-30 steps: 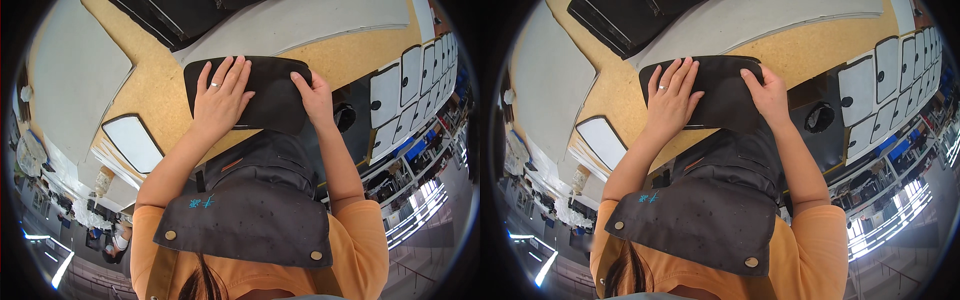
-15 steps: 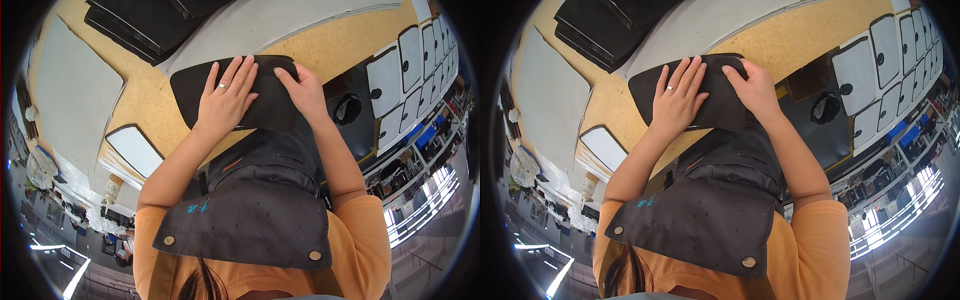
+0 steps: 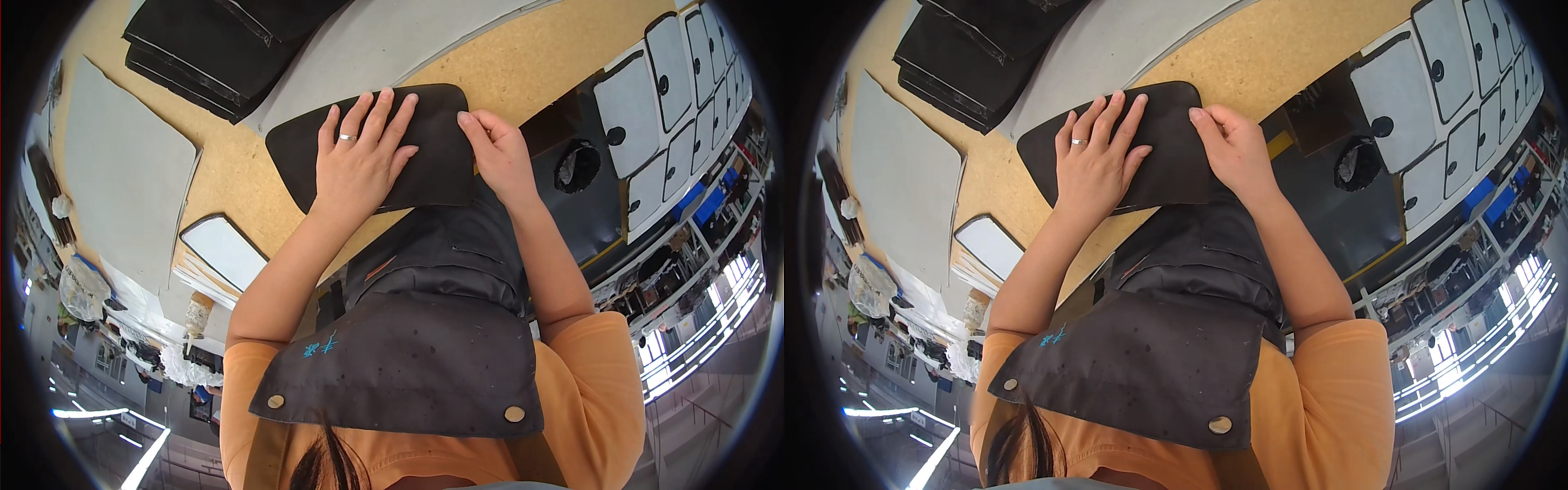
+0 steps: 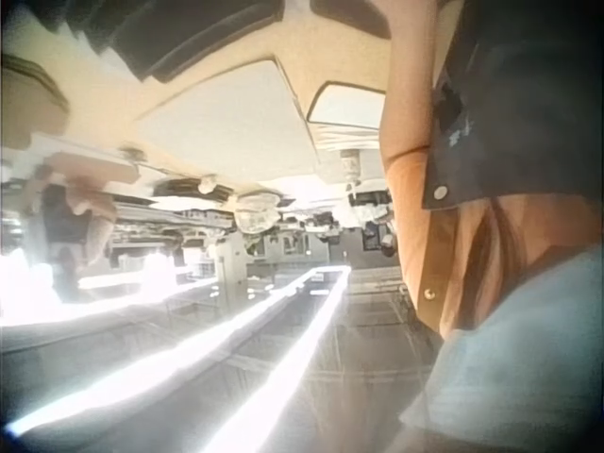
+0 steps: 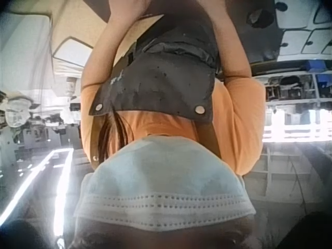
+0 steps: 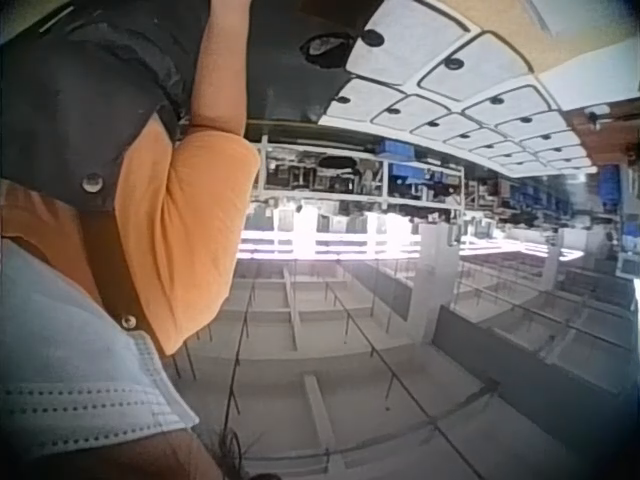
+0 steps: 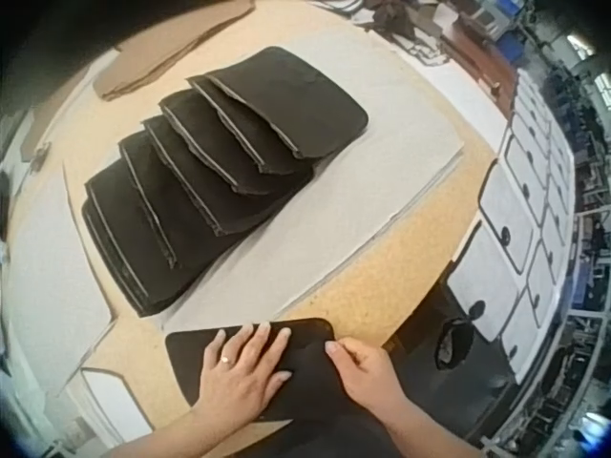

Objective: The recorder is fitting black leather covers onto white liners or backing pieces.

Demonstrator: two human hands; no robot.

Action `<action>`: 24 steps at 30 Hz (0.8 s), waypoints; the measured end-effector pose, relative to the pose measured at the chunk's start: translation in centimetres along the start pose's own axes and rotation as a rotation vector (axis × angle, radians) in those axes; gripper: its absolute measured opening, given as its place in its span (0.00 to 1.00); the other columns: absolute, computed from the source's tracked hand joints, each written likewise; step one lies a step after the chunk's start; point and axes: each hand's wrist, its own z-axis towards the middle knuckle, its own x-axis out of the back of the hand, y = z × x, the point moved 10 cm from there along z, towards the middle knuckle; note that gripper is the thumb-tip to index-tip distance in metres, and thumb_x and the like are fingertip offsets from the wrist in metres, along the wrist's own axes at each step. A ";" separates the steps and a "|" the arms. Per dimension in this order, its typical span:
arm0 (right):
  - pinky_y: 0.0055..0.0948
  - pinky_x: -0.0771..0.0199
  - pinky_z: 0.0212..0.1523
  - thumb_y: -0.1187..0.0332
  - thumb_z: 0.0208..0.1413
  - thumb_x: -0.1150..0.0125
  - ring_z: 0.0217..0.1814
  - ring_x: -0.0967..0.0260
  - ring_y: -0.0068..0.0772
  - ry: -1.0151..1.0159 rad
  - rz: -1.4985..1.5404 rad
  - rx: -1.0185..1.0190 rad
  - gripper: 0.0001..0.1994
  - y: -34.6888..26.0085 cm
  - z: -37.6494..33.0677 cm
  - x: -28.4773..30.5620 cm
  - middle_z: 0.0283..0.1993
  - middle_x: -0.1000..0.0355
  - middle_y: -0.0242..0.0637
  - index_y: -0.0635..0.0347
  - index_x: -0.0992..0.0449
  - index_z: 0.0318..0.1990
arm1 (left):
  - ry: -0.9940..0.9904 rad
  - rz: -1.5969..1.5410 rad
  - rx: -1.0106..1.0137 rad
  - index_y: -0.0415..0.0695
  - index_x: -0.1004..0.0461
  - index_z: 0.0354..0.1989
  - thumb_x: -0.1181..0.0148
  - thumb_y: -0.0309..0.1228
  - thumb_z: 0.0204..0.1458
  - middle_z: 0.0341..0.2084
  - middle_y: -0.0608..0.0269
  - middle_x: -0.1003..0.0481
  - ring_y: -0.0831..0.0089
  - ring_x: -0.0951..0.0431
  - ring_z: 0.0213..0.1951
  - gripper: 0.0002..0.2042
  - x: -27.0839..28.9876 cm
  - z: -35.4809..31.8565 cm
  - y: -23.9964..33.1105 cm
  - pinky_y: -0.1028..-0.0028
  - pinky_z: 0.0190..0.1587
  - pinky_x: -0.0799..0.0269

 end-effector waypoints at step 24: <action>0.15 0.48 0.19 0.67 0.59 0.48 0.21 0.49 0.07 -0.001 -0.065 0.079 0.12 -0.2 0.7 -0.2 0.19 0.41 0.19 0.65 0.29 0.26 | -0.104 -0.119 -0.208 0.47 0.41 0.60 0.49 0.38 0.53 0.60 0.69 0.42 0.75 0.43 0.61 0.25 -0.7 2.1 3.7 0.64 0.62 0.52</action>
